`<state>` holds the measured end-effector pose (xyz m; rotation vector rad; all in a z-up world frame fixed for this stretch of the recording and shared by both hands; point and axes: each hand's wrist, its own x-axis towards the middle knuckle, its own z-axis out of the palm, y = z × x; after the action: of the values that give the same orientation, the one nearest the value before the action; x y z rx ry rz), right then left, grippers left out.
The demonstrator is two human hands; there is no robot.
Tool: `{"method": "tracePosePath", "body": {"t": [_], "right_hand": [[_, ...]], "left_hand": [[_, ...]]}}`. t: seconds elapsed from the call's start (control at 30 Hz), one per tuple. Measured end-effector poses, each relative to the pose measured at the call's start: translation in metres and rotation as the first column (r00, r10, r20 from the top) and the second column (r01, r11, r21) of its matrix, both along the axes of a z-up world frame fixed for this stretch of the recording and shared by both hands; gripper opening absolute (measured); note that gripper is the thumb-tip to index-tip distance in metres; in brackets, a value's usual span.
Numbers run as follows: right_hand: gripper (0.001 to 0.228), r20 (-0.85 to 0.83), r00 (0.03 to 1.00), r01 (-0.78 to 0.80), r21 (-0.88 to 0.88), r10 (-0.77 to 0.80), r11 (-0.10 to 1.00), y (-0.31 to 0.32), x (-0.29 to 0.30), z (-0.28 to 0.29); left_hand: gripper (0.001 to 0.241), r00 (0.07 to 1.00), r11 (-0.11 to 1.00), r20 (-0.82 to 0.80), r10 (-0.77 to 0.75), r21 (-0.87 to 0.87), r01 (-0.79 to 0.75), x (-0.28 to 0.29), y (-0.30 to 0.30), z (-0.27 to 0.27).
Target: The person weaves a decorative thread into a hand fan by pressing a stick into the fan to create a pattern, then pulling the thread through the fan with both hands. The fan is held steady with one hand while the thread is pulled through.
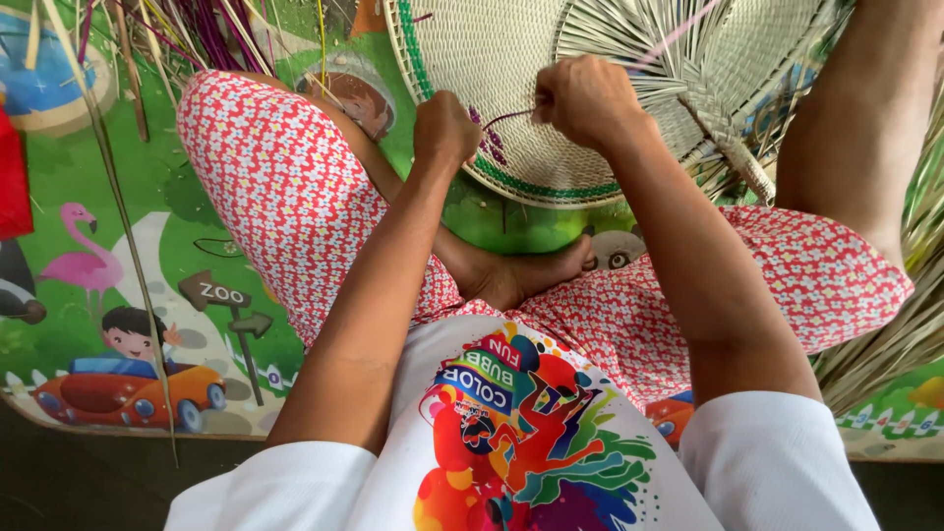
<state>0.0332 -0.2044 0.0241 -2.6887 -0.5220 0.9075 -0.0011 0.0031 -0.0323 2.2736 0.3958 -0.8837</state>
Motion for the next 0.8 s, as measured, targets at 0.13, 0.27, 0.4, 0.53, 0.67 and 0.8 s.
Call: {"method": "tracePosePath", "body": {"t": [0.13,0.27,0.4,0.53,0.67,0.8], "right_hand": [[0.021,-0.179,0.983,0.043,0.034,-0.037,0.998,0.014,0.002,0.039],[0.012,-0.255,0.946,0.245,0.167,-0.198,0.955,0.014,-0.023,0.013],[0.013,-0.208,0.924,0.357,0.166,-0.321,0.919,-0.034,-0.127,-0.084],[0.018,-0.214,0.856,0.515,0.281,-0.470,0.810,-0.037,-0.098,0.012],[0.018,-0.014,0.721,0.618,0.466,-0.693,0.633,-0.053,-0.096,0.033],[0.017,0.087,0.604,0.656,0.510,-0.792,0.556,-0.048,-0.110,0.023]], "left_hand": [[0.026,0.987,0.999,0.161,0.010,-0.054,-0.001,-0.007,0.001,-0.022],[0.023,0.991,0.996,0.102,0.087,-0.022,-0.086,-0.007,-0.004,-0.029],[0.026,1.000,0.996,0.023,0.011,0.088,-0.013,-0.003,-0.008,0.003],[0.013,1.000,0.999,-0.024,0.008,0.052,-0.007,0.004,-0.002,0.007],[0.011,0.984,0.995,-0.179,-0.008,-0.101,-0.010,0.020,0.016,0.072],[0.052,0.981,0.998,0.186,0.061,0.020,-0.066,0.015,0.065,0.027]]}}
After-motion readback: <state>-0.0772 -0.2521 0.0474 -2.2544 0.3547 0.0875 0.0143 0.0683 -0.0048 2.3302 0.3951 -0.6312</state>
